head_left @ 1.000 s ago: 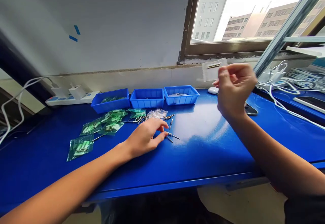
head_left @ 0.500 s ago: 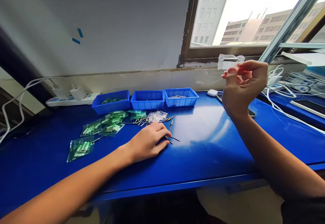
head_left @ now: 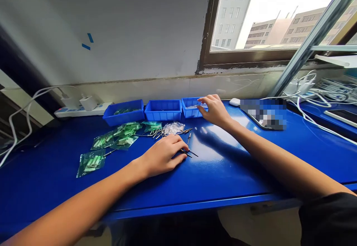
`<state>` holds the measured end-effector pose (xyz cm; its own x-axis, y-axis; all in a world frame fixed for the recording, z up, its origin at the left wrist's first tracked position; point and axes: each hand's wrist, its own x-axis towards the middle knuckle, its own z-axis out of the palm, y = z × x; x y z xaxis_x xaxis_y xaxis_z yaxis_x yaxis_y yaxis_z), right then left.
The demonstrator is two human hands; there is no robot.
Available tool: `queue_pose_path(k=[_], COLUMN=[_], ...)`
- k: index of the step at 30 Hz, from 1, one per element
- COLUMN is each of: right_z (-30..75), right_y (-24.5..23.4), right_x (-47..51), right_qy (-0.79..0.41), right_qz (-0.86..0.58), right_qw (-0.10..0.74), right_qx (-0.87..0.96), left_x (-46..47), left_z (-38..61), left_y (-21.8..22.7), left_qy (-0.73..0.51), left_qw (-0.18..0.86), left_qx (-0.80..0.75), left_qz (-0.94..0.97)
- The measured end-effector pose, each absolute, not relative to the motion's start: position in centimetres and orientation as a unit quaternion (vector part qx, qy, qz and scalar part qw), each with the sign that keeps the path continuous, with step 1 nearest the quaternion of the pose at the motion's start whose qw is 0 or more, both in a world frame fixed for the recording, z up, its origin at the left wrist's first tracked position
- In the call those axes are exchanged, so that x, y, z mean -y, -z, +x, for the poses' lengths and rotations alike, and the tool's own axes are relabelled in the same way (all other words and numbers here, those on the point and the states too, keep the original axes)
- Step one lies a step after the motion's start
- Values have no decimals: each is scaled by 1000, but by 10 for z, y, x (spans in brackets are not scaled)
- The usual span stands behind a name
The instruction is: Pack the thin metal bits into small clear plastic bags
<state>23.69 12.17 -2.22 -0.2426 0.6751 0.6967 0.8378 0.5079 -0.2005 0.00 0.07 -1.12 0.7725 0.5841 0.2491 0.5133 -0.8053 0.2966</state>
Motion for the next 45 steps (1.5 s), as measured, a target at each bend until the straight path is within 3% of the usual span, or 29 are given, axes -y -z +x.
queue_pose_path(k=[4, 9, 15, 17, 19, 23, 26, 45], right_z=[229, 228, 246, 255, 261, 263, 261, 223], right_y=[17, 9, -26, -32, -25, 12, 32, 27], right_x=[-126, -130, -138, -140, -141, -140, -138, -99], right_qy=[22, -73, 41, 92, 110, 41, 28, 149], right_qz=[-475, -520, -523, -513, -512, -541, -538, -515], right_qw=[336, 367, 636, 670, 626, 390, 315, 365], right_qx=[813, 768, 566, 529, 578, 744, 782, 761], left_x=[-1, -2, -2, -2, -2, -2, -1, -2], left_z=[0, -2, -2, -2, -2, -3, -3, -4], left_y=[11, 10, 11, 11, 10, 10, 9, 9], left_qy=[-165, -163, -167, -165, -162, -153, -150, -133], left_qw=[109, 105, 104, 103, 103, 104, 103, 73], left_qx=[-295, -298, -287, -286, -286, -289, -289, -300], left_qz=[935, 935, 938, 938, 939, 939, 940, 942])
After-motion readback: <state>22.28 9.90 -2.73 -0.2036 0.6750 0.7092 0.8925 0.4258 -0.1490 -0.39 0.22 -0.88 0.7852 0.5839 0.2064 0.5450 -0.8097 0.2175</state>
